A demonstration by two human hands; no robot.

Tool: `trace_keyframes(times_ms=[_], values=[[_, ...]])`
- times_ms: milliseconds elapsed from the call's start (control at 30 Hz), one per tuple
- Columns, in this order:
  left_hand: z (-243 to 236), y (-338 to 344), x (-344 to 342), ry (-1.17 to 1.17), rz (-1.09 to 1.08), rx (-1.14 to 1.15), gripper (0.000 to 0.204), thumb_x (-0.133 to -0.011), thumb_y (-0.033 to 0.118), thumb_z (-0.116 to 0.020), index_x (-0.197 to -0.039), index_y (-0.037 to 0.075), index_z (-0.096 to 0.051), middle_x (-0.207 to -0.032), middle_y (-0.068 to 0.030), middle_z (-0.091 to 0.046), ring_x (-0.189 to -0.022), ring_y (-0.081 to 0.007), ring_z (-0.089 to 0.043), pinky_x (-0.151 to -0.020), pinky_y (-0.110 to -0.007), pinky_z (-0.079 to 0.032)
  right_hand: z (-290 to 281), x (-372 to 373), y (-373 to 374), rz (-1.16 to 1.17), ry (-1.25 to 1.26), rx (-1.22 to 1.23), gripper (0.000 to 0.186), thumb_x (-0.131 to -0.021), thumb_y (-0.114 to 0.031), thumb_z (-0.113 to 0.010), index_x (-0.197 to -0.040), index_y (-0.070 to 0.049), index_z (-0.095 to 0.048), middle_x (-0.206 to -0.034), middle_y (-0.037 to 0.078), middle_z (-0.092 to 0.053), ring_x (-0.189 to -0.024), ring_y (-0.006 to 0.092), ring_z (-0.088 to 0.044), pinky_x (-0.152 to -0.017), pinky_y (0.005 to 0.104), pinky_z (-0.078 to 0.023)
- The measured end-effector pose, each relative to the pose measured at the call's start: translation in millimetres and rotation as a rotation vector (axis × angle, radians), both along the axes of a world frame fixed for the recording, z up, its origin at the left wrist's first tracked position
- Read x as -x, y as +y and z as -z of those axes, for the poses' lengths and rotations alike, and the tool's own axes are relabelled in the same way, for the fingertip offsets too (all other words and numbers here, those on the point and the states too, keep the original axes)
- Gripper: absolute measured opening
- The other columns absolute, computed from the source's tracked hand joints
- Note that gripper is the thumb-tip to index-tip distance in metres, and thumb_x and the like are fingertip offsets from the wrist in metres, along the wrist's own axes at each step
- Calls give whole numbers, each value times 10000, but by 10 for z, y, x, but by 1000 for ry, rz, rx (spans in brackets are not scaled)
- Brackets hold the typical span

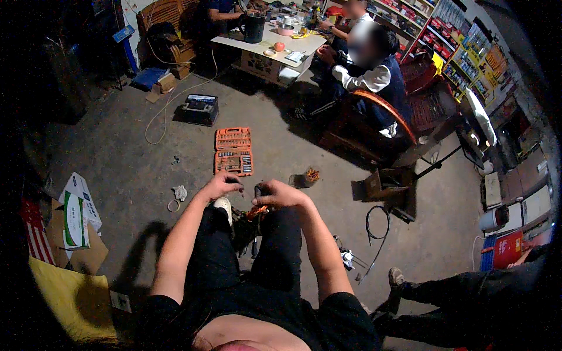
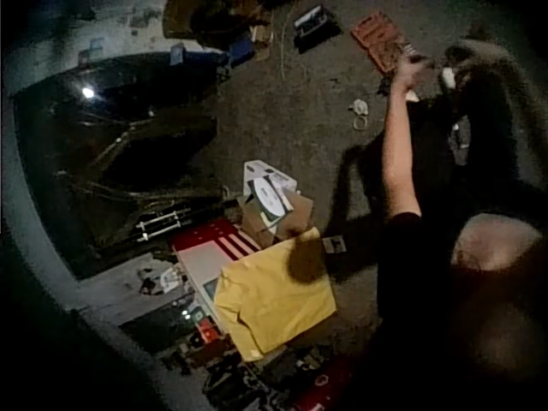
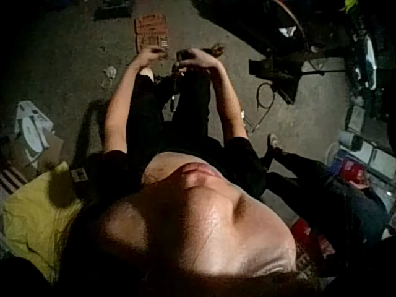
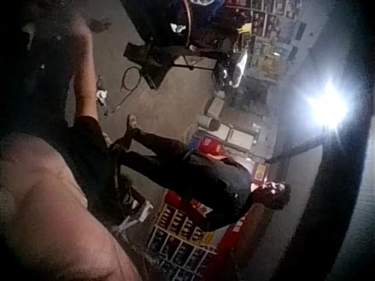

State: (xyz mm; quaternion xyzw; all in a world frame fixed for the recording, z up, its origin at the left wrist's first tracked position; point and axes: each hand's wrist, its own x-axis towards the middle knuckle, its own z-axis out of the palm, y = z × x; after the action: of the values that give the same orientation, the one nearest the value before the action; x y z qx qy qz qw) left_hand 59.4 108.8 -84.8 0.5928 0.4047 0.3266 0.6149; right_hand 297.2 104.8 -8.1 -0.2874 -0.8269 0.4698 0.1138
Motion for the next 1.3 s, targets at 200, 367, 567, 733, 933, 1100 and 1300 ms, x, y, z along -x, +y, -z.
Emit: trace_keyframes(times_ms=[200, 367, 567, 733, 933, 1100, 1300], values=[[-244, -78, -315, 95, 4, -102, 239, -788, 199, -644, -907, -8, -634, -782, -43, -626, -713, -107, -555, -645, -265, -444, 512, 23, 224, 833, 5, -126, 284, -798, -240, -618, -816, 33, -543, -706, 139, -606, -593, 201, -562, -530, 331, -426], [485, 12, -147, -286, -75, 3, 240, -815, 218, -619, -947, 18, -624, -823, -5, -604, -739, -90, -525, -665, -253, -420, 350, 132, 147, 631, 693, 849, 210, -856, -254, -574, -895, -48, -557, -673, -9, -523, -470, 56, -378, -403, 208, -279], [712, 416, 17, 29, -41, 112, 264, -795, 268, -643, -923, 36, -642, -828, -4, -612, -758, -91, -520, -675, -254, -412, 738, 14, 182, 244, 86, 408, 270, -805, -263, -627, -895, -12, -588, -753, 32, -590, -677, 131, -543, -618, 261, -435], [273, 678, -133, 187, -57, 4, 270, -764, 284, -678, -861, 33, -662, -822, -28, -625, -775, -111, -539, -718, -284, -424, 938, -31, 330, 752, -261, -186, 230, -752, -179, -649, -825, 22, -564, -732, 182, -612, -664, 239, -623, -579, 338, -472], [593, 764, -200, -166, -96, 70, 247, -779, 265, -675, -841, 29, -637, -734, 5, -591, -679, -75, -502, -618, -239, -396, 1131, 55, 664, 1077, 667, 531, 200, -855, -168, -570, -923, 17, -534, -724, 24, -532, -597, 108, -478, -526, 222, -397], [805, 796, -122, -317, -63, 112, 215, -785, 252, -673, -800, 41, -632, -684, 8, -566, -594, -69, -471, -544, -245, -376, 979, 213, 641, 714, 957, 1067, 221, -869, -187, -546, -996, -11, -507, -765, 2, -475, -647, 74, -419, -544, 200, -361], [820, 984, -15, -27, 16, -30, 223, -797, 194, -629, -876, -15, -624, -779, -72, -635, -738, -143, -586, -662, -311, -454, 934, 373, 900, 321, -144, 170, 221, -793, -193, -613, -896, -1, -574, -745, 85, -608, -659, 176, -567, -594, 306, -443]])
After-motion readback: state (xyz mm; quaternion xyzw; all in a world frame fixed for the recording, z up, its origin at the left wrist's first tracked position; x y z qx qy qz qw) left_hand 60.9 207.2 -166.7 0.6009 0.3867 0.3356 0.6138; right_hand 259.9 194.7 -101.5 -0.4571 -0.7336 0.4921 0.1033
